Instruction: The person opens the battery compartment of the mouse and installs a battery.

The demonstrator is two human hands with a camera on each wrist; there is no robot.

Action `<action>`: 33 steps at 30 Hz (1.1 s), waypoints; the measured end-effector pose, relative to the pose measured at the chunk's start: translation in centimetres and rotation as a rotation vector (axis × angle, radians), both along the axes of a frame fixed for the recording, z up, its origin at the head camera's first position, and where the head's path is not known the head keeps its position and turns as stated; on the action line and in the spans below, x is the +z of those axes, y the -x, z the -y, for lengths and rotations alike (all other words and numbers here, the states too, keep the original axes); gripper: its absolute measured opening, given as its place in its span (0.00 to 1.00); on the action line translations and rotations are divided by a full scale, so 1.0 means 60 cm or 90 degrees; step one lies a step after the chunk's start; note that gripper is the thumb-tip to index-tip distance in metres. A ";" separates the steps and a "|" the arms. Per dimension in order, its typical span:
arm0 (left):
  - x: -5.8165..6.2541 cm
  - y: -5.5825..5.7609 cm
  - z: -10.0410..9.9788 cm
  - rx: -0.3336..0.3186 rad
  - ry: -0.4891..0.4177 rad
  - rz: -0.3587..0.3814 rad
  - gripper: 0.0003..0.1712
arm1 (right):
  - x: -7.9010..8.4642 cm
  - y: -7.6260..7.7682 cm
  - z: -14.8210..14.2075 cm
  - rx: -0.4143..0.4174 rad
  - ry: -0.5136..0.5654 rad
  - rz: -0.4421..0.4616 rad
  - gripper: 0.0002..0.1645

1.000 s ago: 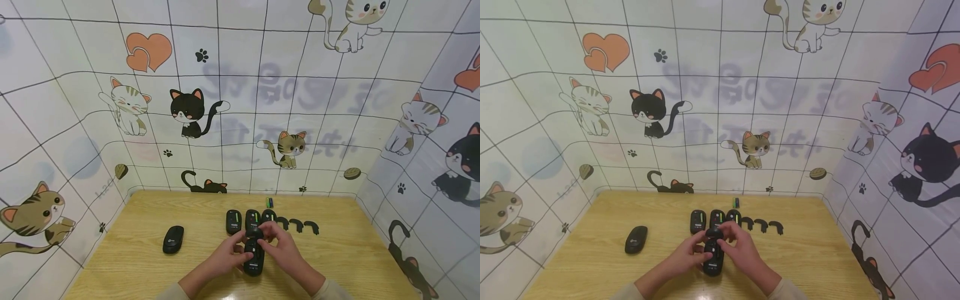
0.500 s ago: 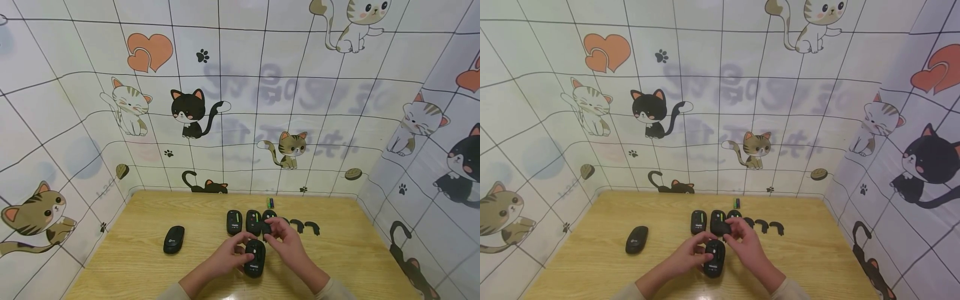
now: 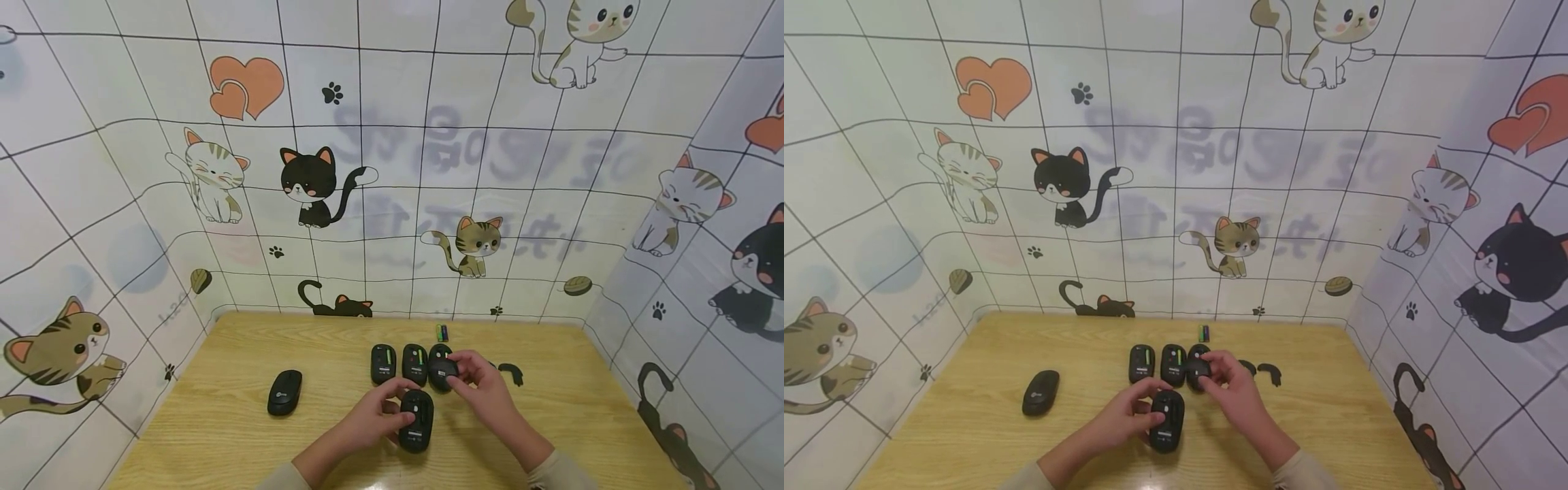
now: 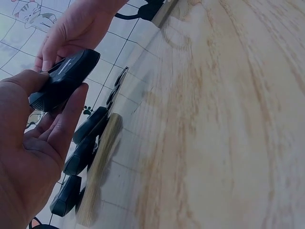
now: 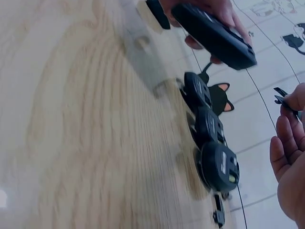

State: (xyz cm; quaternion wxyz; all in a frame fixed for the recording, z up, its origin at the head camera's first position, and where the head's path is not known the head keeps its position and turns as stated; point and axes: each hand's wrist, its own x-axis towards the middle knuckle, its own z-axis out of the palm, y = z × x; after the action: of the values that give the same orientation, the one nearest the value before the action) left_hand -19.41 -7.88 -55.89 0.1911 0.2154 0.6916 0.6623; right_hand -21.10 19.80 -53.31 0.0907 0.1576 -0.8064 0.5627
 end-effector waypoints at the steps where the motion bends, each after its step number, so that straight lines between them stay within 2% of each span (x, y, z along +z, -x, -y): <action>1: 0.000 0.000 0.000 0.000 -0.001 0.002 0.27 | -0.001 0.002 -0.004 -0.003 -0.002 -0.002 0.22; 8: -0.003 0.000 0.001 0.000 -0.004 0.001 0.27 | -0.002 0.011 -0.030 -0.011 -0.026 -0.022 0.21; 24: 0.005 0.001 0.003 0.037 -0.021 -0.009 0.28 | -0.007 0.037 -0.111 -0.035 -0.127 0.011 0.21; 33: 0.006 0.000 0.003 0.042 -0.035 -0.022 0.28 | -0.019 0.055 -0.171 -0.071 -0.206 -0.025 0.21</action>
State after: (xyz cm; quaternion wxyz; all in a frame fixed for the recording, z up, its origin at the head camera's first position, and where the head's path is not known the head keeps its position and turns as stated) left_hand -19.44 -8.09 -55.54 0.1512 0.2088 0.6830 0.6834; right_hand -24.37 30.04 -54.45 0.1114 0.1362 -0.8920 0.4165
